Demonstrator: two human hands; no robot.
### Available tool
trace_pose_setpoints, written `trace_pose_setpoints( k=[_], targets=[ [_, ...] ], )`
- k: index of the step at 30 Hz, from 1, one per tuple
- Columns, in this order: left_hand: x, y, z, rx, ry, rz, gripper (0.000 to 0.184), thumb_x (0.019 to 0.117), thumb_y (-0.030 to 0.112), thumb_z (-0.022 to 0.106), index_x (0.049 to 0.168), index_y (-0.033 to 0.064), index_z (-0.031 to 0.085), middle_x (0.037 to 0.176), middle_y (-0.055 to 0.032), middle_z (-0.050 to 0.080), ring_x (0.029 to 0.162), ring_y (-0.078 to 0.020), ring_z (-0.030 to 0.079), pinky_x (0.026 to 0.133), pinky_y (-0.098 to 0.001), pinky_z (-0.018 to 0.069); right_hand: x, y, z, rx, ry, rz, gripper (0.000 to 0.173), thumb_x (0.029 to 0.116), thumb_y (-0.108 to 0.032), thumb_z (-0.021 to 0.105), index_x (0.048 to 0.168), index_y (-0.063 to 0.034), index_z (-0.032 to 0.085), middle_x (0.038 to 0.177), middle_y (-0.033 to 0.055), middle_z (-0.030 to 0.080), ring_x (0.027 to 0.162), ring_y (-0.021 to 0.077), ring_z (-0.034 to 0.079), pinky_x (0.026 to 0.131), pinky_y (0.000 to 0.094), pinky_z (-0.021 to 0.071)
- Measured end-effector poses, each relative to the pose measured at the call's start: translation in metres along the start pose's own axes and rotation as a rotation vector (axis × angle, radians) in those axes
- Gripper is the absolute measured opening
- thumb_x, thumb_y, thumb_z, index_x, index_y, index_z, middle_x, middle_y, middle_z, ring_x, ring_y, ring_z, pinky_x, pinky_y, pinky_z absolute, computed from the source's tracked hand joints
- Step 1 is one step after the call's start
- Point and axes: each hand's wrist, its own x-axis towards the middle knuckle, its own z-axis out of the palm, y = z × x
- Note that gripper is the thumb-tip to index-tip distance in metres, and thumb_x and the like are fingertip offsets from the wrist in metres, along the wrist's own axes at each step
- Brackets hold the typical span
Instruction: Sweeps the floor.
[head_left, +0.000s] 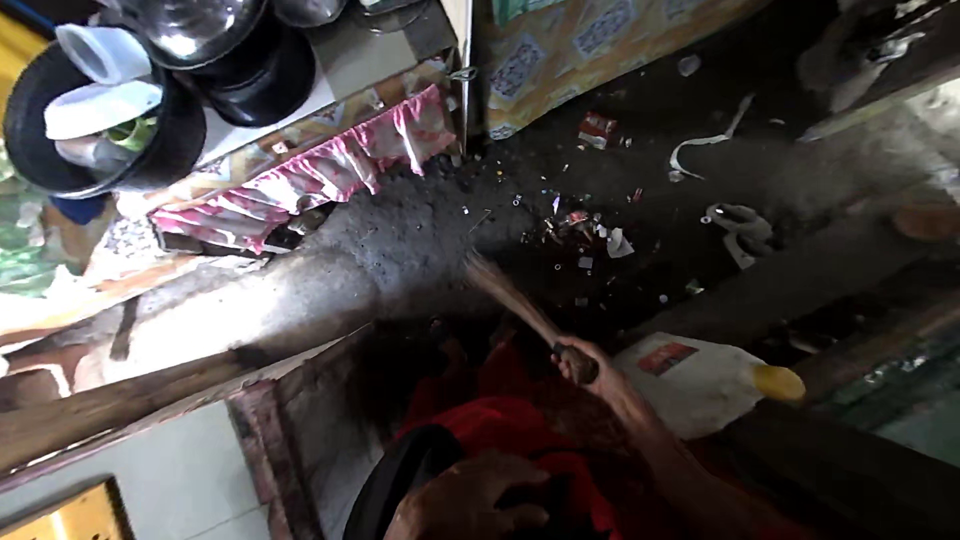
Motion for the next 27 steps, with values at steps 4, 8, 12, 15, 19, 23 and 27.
trace_pose_setpoints(
  k=[4, 8, 12, 15, 19, 23, 27],
  targets=[
    [0.028, 0.012, 0.001, -0.004, -0.024, -0.022, 0.040, 0.1056, 0.029, 0.055, 0.138, 0.0064, 0.062, 0.139, -0.0142, 0.062, 0.133, -0.0249, 0.056, 0.115, -0.0440, 0.0404, 0.021, -0.075, -0.082, 0.189, 0.195, -0.238, 0.019, 0.1038, -0.023, 0.048, 0.111, -0.0068, 0.055, 0.081, 0.0073, 0.063, 0.059, 0.0127, 0.063, 0.050, 0.0246, 0.0553],
    [0.062, 0.035, 0.002, 0.009, -0.046, -0.012, 0.041, 0.1057, 0.027, 0.055, 0.139, 0.0038, 0.061, 0.139, -0.0167, 0.062, 0.133, -0.0270, 0.056, 0.116, -0.0452, 0.0399, -0.006, -0.100, -0.094, 0.187, 0.235, -0.308, 0.021, 0.1044, -0.020, 0.049, 0.122, -0.0082, 0.051, 0.083, 0.0069, 0.061, 0.060, 0.0126, 0.062, 0.050, 0.0243, 0.0543],
    [0.100, 0.064, 0.003, 0.045, -0.076, 0.012, 0.042, 0.1058, 0.027, 0.055, 0.140, 0.0034, 0.060, 0.141, -0.0171, 0.061, 0.135, -0.0279, 0.055, 0.117, -0.0455, 0.0381, -0.065, -0.059, -0.055, 0.190, 0.093, -0.217, 0.031, 0.1076, -0.020, 0.043, 0.137, -0.0086, 0.043, 0.084, 0.0080, 0.064, 0.056, 0.0125, 0.062, 0.048, 0.0255, 0.0542],
    [0.127, 0.079, 0.002, 0.087, -0.132, 0.010, 0.044, 0.1062, 0.028, 0.054, 0.141, 0.0030, 0.059, 0.143, -0.0176, 0.059, 0.137, -0.0287, 0.053, 0.118, -0.0455, 0.0364, -0.082, -0.039, -0.036, 0.230, -0.042, -0.044, 0.030, 0.1079, -0.021, 0.044, 0.135, -0.0090, 0.045, 0.085, 0.0093, 0.066, 0.057, 0.0140, 0.062, 0.048, 0.0263, 0.0544],
    [0.147, 0.095, 0.003, 0.126, -0.164, 0.016, 0.042, 0.1058, 0.026, 0.055, 0.140, 0.0022, 0.060, 0.140, -0.0179, 0.061, 0.135, -0.0288, 0.055, 0.117, -0.0445, 0.0388, -0.037, -0.046, -0.049, 0.160, -0.253, 0.035, 0.036, 0.1042, -0.023, 0.053, 0.139, -0.0123, 0.050, 0.084, 0.0086, 0.065, 0.062, 0.0142, 0.064, 0.052, 0.0258, 0.0551],
    [0.146, 0.107, 0.002, 0.141, -0.160, -0.061, 0.042, 0.1061, 0.025, 0.055, 0.141, 0.0010, 0.059, 0.143, -0.0191, 0.059, 0.136, -0.0289, 0.053, 0.118, -0.0436, 0.0375, 0.015, -0.111, -0.101, 0.059, -0.162, -0.040, 0.024, 0.1051, -0.026, 0.049, 0.113, -0.0060, 0.059, 0.081, 0.0057, 0.065, 0.057, 0.0104, 0.060, 0.050, 0.0228, 0.0519],
    [0.142, 0.105, 0.007, 0.095, -0.123, -0.089, 0.042, 0.1052, 0.025, 0.057, 0.139, 0.0010, 0.060, 0.140, -0.0187, 0.061, 0.134, -0.0273, 0.056, 0.117, -0.0428, 0.0394, 0.030, -0.160, -0.169, 0.316, 0.018, -0.255, 0.021, 0.1038, -0.022, 0.048, 0.113, -0.0055, 0.058, 0.084, 0.0071, 0.065, 0.062, 0.0131, 0.065, 0.052, 0.0249, 0.0561]
  ],
)
